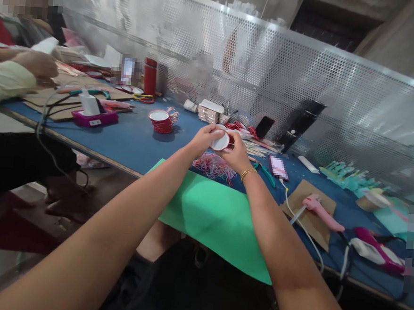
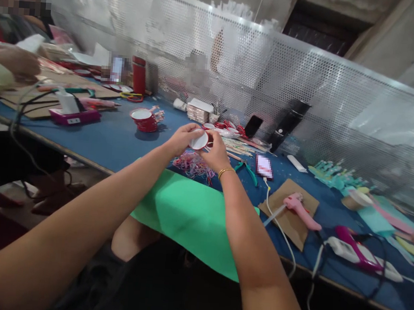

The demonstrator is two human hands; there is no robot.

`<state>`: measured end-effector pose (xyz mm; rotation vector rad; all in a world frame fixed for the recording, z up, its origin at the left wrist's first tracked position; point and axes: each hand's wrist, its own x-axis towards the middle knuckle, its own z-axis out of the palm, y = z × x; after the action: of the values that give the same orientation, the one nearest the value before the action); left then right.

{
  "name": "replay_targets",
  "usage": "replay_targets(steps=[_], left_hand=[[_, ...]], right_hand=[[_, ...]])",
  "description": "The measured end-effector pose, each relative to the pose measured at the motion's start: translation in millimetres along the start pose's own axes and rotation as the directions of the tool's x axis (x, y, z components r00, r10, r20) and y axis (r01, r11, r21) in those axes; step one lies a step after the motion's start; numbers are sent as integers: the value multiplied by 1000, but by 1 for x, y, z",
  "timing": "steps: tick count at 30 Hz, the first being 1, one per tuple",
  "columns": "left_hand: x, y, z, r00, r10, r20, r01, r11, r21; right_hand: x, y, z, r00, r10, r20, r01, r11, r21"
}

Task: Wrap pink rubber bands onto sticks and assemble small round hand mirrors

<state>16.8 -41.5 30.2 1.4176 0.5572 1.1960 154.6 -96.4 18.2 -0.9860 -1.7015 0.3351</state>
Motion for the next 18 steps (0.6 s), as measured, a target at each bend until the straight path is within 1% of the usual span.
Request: replay_targets(steps=[3,5,7,9,10,11,12,14,18], left_hand=[[4,0,-1,1000,8,-4,-8,999,-32],[5,-1,-1,1000,14,6,-14,999,-47],[4,0,-1,1000,29,8,-29,998,-54],[4,1,-1,999,46,-12,-46,997,-55],[3,1,-1,998,51,-30,-52,997,-54],[3,2,-1,997,54,-46,-56,997,-52],[2,2,0,997,57,-59,-60,997,-46],[1,2,0,996,64,-66,-65,998,-15],[0,-2,0,993,102,-55,-96,990,103]], right_hand=[[3,6,3,992,125,-16,-118,966,230],[3,10,3,965,259,-40,-226,902,368],[2,13,0,905,419,-69,-335,804,491],[0,15,-5,821,562,-104,-410,706,578],[-1,15,-8,783,609,-124,-429,674,601],[-2,15,-10,760,634,-140,-439,661,609],[-2,14,-12,755,639,-149,-441,662,606],[-3,11,-15,773,615,-156,-435,693,575],[-4,2,-10,855,503,-126,-403,797,449]])
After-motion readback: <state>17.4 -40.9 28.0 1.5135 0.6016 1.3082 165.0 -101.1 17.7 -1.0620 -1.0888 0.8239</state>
